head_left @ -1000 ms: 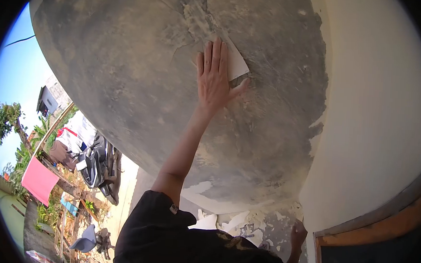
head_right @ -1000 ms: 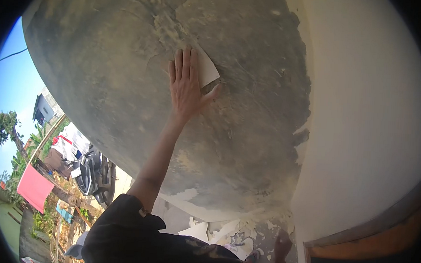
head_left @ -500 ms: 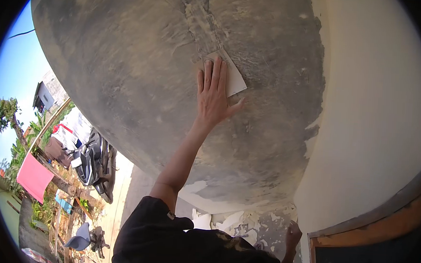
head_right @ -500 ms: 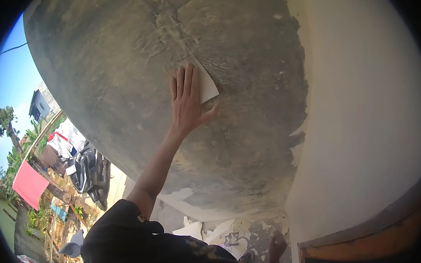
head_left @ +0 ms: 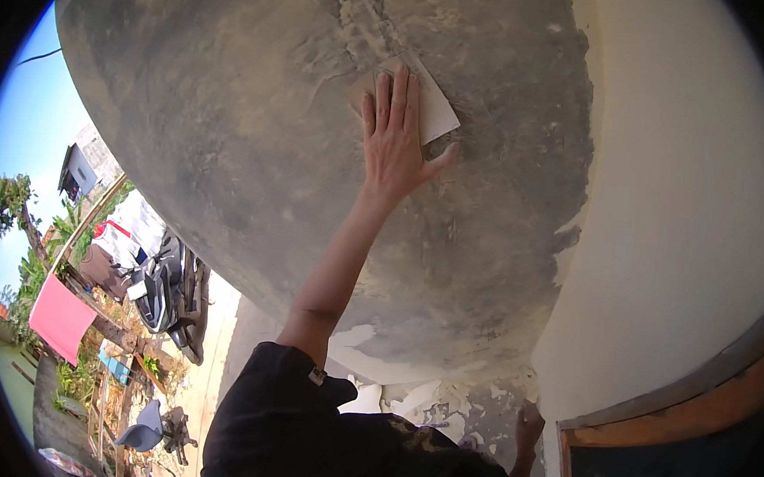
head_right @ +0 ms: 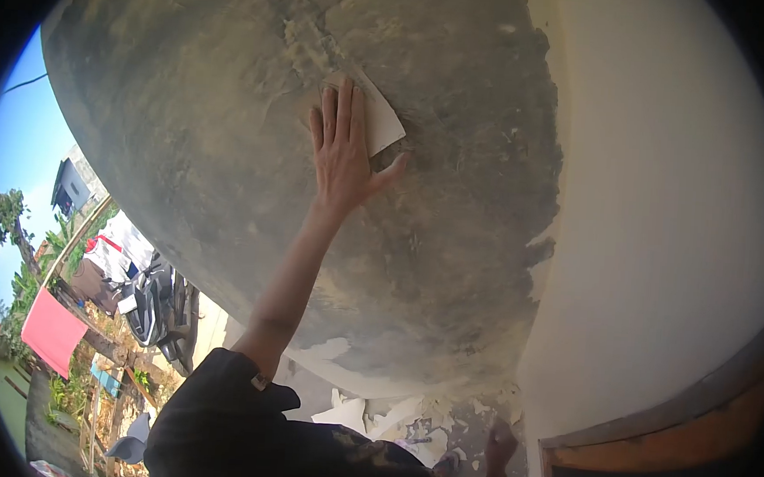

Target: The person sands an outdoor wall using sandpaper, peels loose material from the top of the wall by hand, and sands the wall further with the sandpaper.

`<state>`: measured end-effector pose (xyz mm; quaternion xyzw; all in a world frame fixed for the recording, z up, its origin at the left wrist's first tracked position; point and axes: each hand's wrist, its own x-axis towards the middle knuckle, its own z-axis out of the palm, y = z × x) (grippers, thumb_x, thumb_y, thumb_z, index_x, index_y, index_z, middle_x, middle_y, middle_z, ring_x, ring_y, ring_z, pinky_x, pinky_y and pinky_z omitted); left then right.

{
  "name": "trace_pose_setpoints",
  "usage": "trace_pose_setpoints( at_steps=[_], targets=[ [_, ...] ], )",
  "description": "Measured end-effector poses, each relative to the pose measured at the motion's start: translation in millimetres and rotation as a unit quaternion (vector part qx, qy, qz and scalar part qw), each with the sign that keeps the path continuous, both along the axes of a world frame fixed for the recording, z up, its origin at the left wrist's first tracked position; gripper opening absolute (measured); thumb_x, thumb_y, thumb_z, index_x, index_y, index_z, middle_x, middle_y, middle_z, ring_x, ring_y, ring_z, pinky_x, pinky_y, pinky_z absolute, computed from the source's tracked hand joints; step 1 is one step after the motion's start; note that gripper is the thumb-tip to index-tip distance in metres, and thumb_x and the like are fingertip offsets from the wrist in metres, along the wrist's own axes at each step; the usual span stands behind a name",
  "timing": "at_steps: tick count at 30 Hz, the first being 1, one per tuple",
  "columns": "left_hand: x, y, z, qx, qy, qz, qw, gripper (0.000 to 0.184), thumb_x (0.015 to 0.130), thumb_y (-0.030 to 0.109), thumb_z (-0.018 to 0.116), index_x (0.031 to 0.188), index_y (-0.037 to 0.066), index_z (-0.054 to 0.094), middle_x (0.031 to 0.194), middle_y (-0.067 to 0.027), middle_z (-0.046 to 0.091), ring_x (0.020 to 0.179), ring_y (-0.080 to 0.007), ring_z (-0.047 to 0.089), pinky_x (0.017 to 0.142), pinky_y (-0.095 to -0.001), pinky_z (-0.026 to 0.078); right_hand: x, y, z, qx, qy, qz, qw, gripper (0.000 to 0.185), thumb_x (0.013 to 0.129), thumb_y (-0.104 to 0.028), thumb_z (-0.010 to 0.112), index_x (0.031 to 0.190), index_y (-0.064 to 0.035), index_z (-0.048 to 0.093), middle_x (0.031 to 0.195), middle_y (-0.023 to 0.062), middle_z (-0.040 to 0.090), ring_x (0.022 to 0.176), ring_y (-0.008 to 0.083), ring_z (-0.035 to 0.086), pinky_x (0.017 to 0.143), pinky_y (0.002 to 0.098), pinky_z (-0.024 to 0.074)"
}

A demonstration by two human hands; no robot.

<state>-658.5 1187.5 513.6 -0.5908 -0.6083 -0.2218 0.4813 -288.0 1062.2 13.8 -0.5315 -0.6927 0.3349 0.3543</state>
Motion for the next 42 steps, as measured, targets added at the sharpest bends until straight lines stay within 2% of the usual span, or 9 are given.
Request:
trace_pose_setpoints(
  at_steps=[6,12,15,19,22,28,31,37,42],
  targets=[
    [-2,-1,-32,0.001,0.008,0.003,1.000,0.107,0.075,0.058,0.065,0.146,-0.005,0.017,0.153,-0.0226,0.016,0.144,-0.0400,0.007,0.114,-0.0565,0.008,-3,2,0,-0.011,-0.010,-0.013,1.000,0.023,0.084,-0.007,0.056,0.102,0.0028,0.066,0.100,0.0184,0.069,0.096,0.0319,0.066,0.086,0.0358,0.0509],
    [28,60,168,0.195,0.171,-0.063,0.964,0.098,0.081,0.063,0.057,0.144,-0.004,0.025,0.151,-0.0210,0.023,0.139,-0.0397,0.021,0.112,-0.0539,0.018,-14,15,2,-0.032,-0.017,-0.006,0.999,0.022,0.086,-0.010,0.056,0.101,0.0027,0.066,0.100,0.0190,0.068,0.095,0.0332,0.066,0.085,0.0374,0.0510],
    [29,54,156,0.168,0.197,-0.053,0.965,0.100,0.080,0.064,0.057,0.145,-0.004,0.024,0.151,-0.0206,0.022,0.140,-0.0386,0.020,0.113,-0.0523,0.018,-11,13,13,-0.032,-0.014,-0.010,0.999,0.023,0.087,-0.013,0.056,0.101,0.0025,0.066,0.096,0.0205,0.067,0.092,0.0363,0.065,0.081,0.0403,0.0507],
    [2,18,-18,-0.128,0.122,-0.005,0.984,0.103,0.080,0.071,0.051,0.147,0.000,0.021,0.153,-0.0180,0.020,0.143,-0.0368,0.013,0.116,-0.0519,0.012,-26,15,-5,0.014,0.025,-0.020,0.999,0.025,0.086,-0.017,0.057,0.101,0.0013,0.065,0.089,0.0234,0.065,0.086,0.0415,0.063,0.073,0.0445,0.0502],
    [-1,15,-10,-0.137,0.137,-0.018,0.981,0.104,0.079,0.074,0.050,0.147,0.001,0.021,0.154,-0.0177,0.019,0.144,-0.0362,0.012,0.116,-0.0511,0.011,-22,10,-14,0.011,0.023,-0.018,1.000,0.024,0.086,-0.017,0.057,0.100,0.0010,0.066,0.089,0.0226,0.066,0.087,0.0407,0.063,0.074,0.0439,0.0505],
    [20,52,211,0.166,0.232,-0.060,0.957,0.081,0.083,0.048,0.062,0.144,0.004,0.033,0.145,-0.0205,0.037,0.135,-0.0392,0.031,0.113,-0.0503,0.021,-4,4,-18,-0.019,-0.021,0.007,1.000,0.023,0.086,-0.012,0.056,0.102,0.0028,0.065,0.092,0.0219,0.067,0.089,0.0377,0.065,0.077,0.0413,0.0514],
    [26,52,169,0.103,0.263,-0.080,0.956,0.086,0.086,0.066,0.047,0.145,0.005,0.031,0.150,-0.0130,0.029,0.141,-0.0330,0.022,0.115,-0.0484,0.019,-4,5,-25,0.000,-0.002,-0.012,1.000,0.022,0.086,-0.009,0.056,0.102,0.0039,0.065,0.092,0.0223,0.068,0.089,0.0358,0.066,0.079,0.0396,0.0515],
    [0,15,-76,-0.372,0.222,-0.048,0.900,0.099,0.080,0.076,0.044,0.151,0.015,0.015,0.155,-0.0020,0.017,0.144,-0.0218,0.015,0.120,-0.0396,0.011,-9,1,-20,0.007,0.043,-0.068,0.997,0.022,0.085,-0.007,0.056,0.102,0.0037,0.065,0.096,0.0208,0.068,0.091,0.0341,0.066,0.082,0.0381,0.0517],
    [1,39,148,0.058,0.252,-0.047,0.965,0.085,0.086,0.061,0.053,0.148,0.009,0.026,0.152,-0.0118,0.028,0.141,-0.0336,0.023,0.113,-0.0504,0.024,5,-9,-30,-0.025,-0.015,-0.039,0.999,0.022,0.086,-0.011,0.057,0.102,0.0012,0.066,0.098,0.0202,0.068,0.094,0.0358,0.065,0.081,0.0402,0.0516]
  ],
)
